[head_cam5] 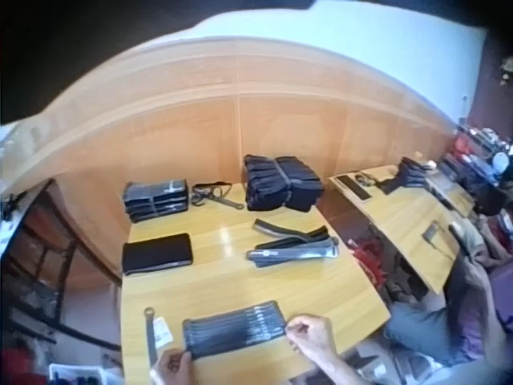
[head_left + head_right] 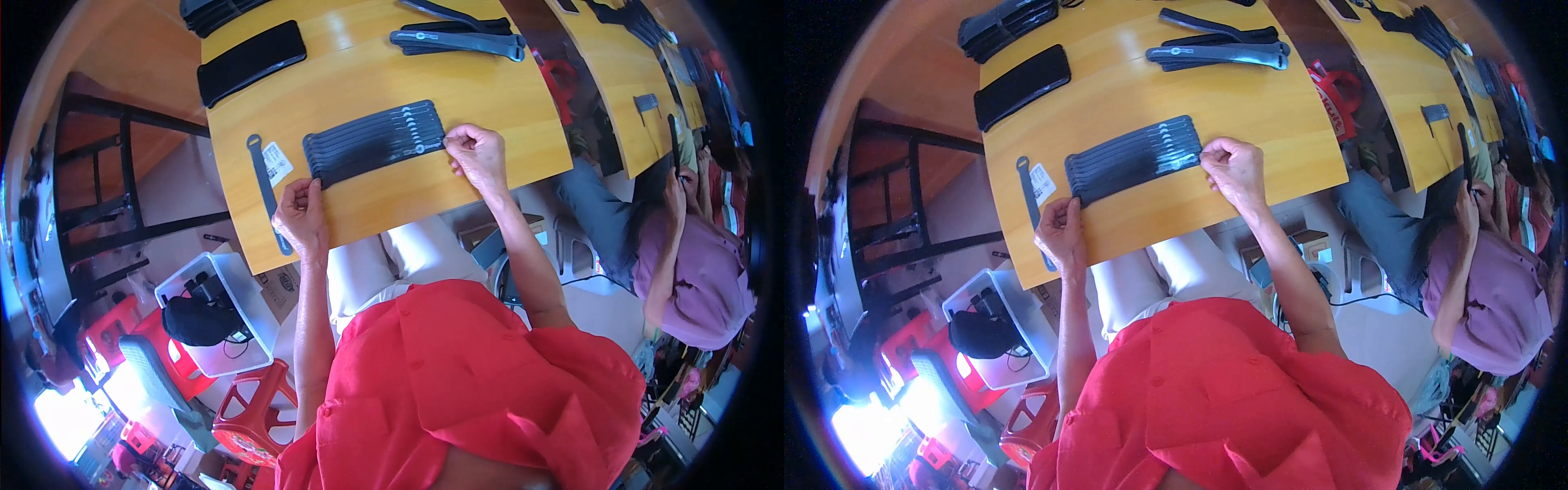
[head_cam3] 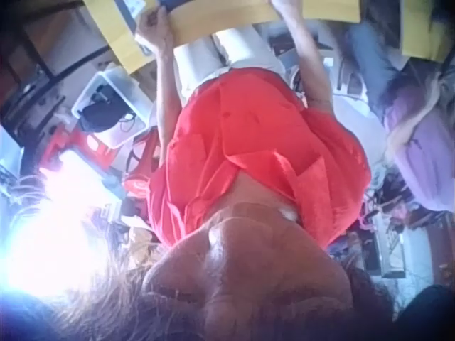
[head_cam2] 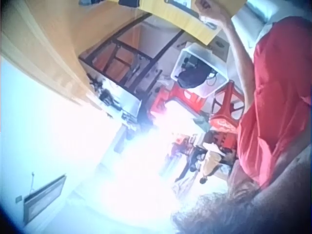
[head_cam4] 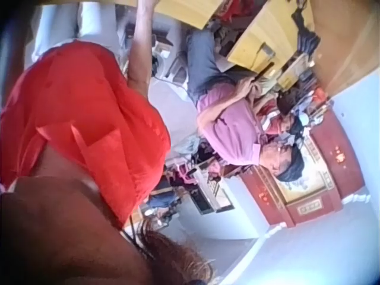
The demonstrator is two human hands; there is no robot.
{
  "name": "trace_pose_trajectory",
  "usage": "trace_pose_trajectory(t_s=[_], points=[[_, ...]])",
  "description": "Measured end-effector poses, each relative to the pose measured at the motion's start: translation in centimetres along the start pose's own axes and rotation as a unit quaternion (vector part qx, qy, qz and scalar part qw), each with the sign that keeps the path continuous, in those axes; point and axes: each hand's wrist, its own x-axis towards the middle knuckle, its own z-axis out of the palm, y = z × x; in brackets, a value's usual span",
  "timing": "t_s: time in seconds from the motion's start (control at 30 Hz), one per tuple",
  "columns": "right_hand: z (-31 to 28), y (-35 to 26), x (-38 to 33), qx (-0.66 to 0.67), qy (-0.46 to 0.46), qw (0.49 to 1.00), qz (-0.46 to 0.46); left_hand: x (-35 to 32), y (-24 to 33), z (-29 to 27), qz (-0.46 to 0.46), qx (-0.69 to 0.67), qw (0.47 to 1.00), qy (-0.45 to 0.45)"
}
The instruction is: Assembling and preparing black fabric straps by attaching components and organizing them at a workstation.
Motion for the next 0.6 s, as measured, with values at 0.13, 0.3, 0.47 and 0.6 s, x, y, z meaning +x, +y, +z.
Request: trace_pose_trajectory(t_s=[0.13,0.3,0.47,0.6], points=[[0.2,-0.4,-0.1,-0.027,0.003,1.0,0.003,0.1,-0.8,0.1,0.009,-0.018,1.0,0.007],[0.4,-0.7,-0.2,-0.03,0.013,0.999,0.011,0.1,-0.8,0.0,0.011,-0.006,1.0,0.005],[0.3,-0.6,-0.1,-0.025,0.013,1.0,0.004,0.1,-0.5,0.0,0.01,-0.006,1.0,0.002],[0.4,-0.7,-0.1,-0.026,0.012,1.0,0.005,0.1,-0.4,0.1,0.011,-0.003,1.0,0.003]])
